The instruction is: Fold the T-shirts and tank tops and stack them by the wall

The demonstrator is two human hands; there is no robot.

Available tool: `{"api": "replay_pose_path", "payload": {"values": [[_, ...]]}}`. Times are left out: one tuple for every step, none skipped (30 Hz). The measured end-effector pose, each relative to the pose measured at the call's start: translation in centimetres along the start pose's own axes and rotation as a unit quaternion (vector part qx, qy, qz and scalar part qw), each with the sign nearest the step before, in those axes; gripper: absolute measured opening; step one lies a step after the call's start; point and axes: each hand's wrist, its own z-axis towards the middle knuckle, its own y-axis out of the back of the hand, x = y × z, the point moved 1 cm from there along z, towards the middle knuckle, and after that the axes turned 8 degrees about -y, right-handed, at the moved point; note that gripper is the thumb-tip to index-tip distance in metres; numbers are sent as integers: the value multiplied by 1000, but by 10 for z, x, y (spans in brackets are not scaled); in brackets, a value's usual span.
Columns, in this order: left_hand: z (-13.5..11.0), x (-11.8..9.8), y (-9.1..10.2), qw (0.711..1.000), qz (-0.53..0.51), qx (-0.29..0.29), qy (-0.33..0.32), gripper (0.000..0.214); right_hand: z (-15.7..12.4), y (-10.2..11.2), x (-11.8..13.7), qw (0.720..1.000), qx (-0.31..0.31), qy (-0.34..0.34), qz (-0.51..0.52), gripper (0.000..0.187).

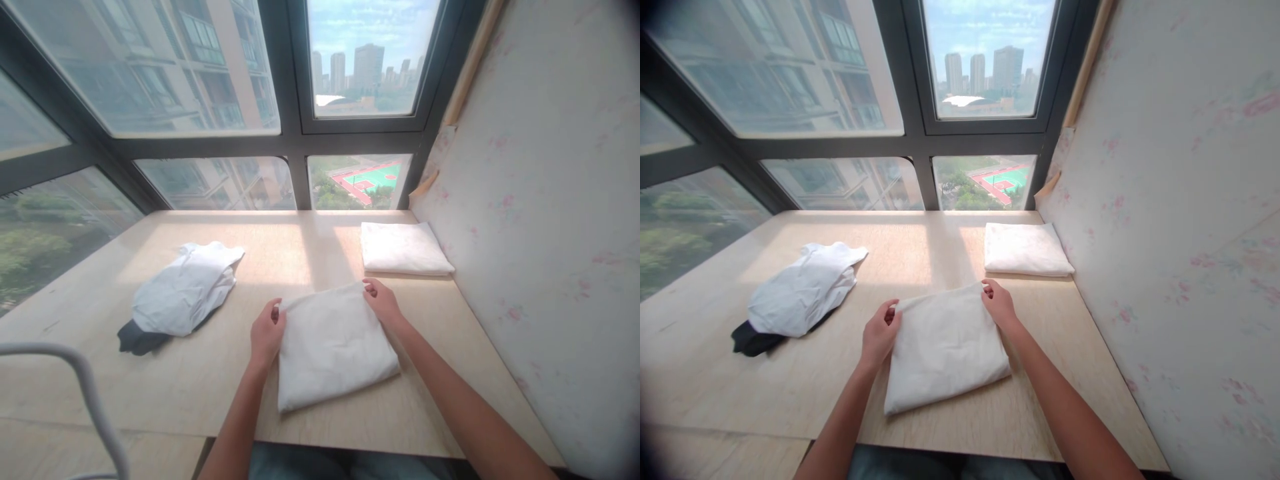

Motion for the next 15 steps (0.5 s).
{"api": "replay_pose_path", "payload": {"values": [[1,0,0,1000,5,0,1,38,2,-2,-5,1000,1,1,-2,32],[3,0,0,1000,9,0,0,38,4,-3,-8,1000,2,2,-4,36],[5,0,-1,1000,11,0,-2,38,5,-4,-11,1000,2,5,-7,38],[7,0,-1,1000,14,2,-5,38,6,-5,-13,1000,1,8,-12,40],[9,-1,-1,1000,17,4,-9,38,7,-6,-13,1000,-3,11,-19,41],[11,-2,-1,1000,22,6,-15,38,7,-6,-13,999,-9,15,-28,42],[11,-3,-1,999,30,6,-21,39,6,-6,-11,999,-19,21,-39,43],[10,-6,0,999,41,3,-30,40,5,-6,-9,998,-29,28,-51,44],[8,-9,1,998,54,-3,-41,42,2,-6,-6,997,-38,35,-60,45],[4,-14,2,996,65,-10,-53,44,-3,-7,-3,995,-44,49,-72,47],[-1,-18,1,994,79,-17,-70,46,-8,-8,0,992,-46,73,-90,47],[-7,-23,-1,991,97,-19,-96,48,-15,-10,2,987,-41,107,-115,47],[-14,-27,-4,984,122,-14,-126,49,-23,-13,3,978,-32,145,-148,47],[-22,-30,-9,976,152,-2,-157,51,-30,-17,4,966,-21,180,-185,46],[-30,-32,-15,965,186,15,-182,53,-38,-22,2,952,-9,207,-224,46]]}}
